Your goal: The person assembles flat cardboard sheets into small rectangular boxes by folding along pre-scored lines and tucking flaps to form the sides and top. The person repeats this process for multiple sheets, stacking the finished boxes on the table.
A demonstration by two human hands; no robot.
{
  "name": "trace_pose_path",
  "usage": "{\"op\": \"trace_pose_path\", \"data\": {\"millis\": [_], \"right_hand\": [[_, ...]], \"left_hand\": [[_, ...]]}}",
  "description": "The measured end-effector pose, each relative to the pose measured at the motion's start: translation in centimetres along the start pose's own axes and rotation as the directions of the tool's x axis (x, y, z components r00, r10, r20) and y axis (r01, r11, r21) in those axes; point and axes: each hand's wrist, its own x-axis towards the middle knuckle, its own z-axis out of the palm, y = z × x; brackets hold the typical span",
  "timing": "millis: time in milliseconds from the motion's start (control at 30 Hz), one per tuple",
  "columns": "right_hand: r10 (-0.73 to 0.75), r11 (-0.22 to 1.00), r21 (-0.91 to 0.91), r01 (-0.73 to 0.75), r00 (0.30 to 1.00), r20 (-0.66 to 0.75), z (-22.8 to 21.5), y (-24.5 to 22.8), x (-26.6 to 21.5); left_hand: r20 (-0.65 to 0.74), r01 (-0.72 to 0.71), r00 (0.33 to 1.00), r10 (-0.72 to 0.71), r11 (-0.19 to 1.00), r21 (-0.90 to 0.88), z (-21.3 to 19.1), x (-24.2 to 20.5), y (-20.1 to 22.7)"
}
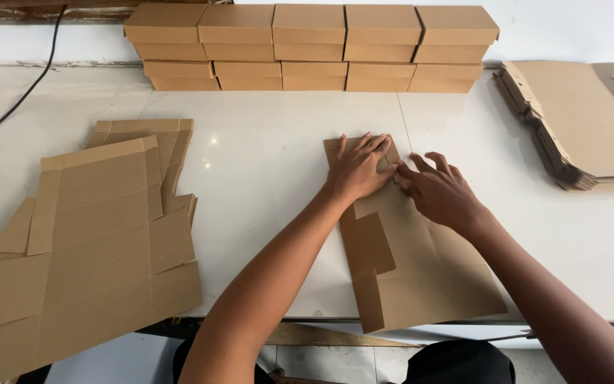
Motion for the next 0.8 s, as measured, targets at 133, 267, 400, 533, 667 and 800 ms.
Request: {"op": "trace_pose_path", "data": {"millis": [133,267,400,533,667,800], "right_hand": [[0.07,0.997,0.022,-0.069,0.997,-0.039,0.1,-0.4,-3.2],[0.099,0.99,0.106,-0.096,0.995,-0.026,0.9,-0.4,-4.7],[0.08,0.943,0.328,-0.048,0.993,-0.087,0.8,-0.6,-4.9],[0.179,0.554,0.825,0.111,0.952,-0.248,-0.3,-1.2,-4.8],[0.165,0.645,0.757,0.108,0.947,-0.277,0.7,-1.3,-4.4],[0.106,0.761,0.637,0.127,0.943,-0.315,2.0,-0.5,-3.6]], "left_hand": [[0.013,-0.022,1.0,0.022,1.0,-0.004,-1.6,-0.9,1.0],[0.028,-0.028,0.999,0.028,1.0,-0.005,-0.9,-0.6,0.6],[0.008,-0.061,0.998,0.061,0.997,0.052,0.5,0.3,-0.5],[0.023,-0.156,0.988,0.154,0.975,0.159,0.8,0.8,-0.2],[0.08,-0.178,0.981,0.178,0.984,-0.001,1.7,1.4,-1.2],[0.147,-0.172,0.972,0.182,0.982,-0.076,0.1,0.8,-0.4]]}}
